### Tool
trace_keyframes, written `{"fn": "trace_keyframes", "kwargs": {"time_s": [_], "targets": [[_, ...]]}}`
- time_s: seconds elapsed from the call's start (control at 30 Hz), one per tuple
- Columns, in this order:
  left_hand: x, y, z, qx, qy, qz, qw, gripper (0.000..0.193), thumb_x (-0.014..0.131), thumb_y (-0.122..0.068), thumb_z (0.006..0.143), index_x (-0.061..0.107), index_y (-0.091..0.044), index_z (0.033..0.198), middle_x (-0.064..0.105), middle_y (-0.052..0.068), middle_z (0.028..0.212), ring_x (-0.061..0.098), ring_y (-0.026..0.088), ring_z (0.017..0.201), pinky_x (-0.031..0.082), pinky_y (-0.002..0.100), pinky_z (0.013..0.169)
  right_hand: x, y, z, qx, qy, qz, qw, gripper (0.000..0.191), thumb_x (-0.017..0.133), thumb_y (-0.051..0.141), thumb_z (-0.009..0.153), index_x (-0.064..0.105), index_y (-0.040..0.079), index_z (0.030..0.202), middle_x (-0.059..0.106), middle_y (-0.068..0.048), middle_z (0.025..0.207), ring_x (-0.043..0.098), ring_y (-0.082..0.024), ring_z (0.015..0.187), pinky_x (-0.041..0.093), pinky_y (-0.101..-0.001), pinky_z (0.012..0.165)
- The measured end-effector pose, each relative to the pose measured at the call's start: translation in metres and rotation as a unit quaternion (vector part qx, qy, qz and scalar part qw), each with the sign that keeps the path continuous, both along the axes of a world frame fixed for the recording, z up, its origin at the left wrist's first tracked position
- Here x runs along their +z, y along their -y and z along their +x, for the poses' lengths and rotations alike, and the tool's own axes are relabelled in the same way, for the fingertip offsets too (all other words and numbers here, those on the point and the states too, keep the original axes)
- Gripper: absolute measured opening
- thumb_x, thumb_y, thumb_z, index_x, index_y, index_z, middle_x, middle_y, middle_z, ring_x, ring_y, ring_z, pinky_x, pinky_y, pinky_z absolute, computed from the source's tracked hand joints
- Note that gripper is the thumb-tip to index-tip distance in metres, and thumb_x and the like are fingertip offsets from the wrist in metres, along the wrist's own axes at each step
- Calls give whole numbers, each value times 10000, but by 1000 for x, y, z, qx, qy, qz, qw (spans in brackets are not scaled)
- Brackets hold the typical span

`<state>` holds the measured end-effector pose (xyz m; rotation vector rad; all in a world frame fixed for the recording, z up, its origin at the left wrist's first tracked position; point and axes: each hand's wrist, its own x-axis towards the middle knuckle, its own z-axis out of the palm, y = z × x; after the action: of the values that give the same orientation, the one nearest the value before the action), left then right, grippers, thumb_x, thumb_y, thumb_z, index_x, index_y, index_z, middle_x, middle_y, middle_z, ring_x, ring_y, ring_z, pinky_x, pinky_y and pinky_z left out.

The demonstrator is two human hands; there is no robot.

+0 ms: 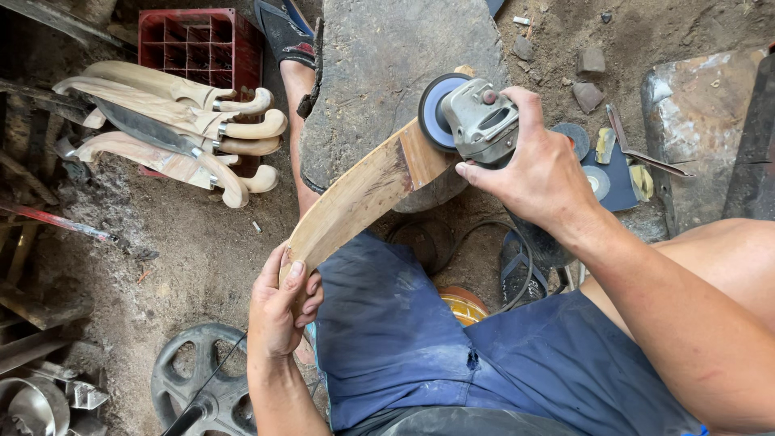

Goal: The person sits on the ground and uses an angle grinder with a sanding disc to smooth the surface of curved wooden handles. They swap sanding discs and continue sanding different handles, holding each piece with one hand while operating the tool with the other.

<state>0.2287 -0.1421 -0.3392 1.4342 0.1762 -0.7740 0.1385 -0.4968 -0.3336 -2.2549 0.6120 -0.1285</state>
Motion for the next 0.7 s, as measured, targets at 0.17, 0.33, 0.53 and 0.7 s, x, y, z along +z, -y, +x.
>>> {"fn": "trace_keyframes", "kwargs": {"time_s": [0.17,0.33,0.53,0.7], "targets": [[5,1,-1,-4,-8,0,1000,581,658,-267,932,500,-54,1449,518,55,713,472,91,522,279,174,389,3,2,5,-6,7,-4,1000,887,863,352,840,292,69,1456,715,-293,1127,735,-427,1031,569,-449,968],[11,3,-6,6,-6,11,1000,572,655,-262,932,503,-51,1441,519,59,718,469,93,522,272,175,386,3,-5,2,20,26,-33,999,891,876,335,829,286,79,1446,716,-298,1100,734,-438,1022,574,-461,946],[16,5,-13,6,-8,12,1000,555,645,-259,937,502,-61,1435,515,56,731,468,92,525,268,174,386,10,-8,-2,17,19,-28,999,865,859,328,842,283,86,1440,720,-283,1120,743,-428,999,584,-457,934],[22,6,-20,5,-10,15,1000,562,644,-268,934,494,-81,1443,523,52,735,471,90,528,275,174,391,15,-23,-15,44,13,-65,997,887,869,334,804,284,93,1425,711,-293,1101,733,-450,975,579,-491,898]]}}
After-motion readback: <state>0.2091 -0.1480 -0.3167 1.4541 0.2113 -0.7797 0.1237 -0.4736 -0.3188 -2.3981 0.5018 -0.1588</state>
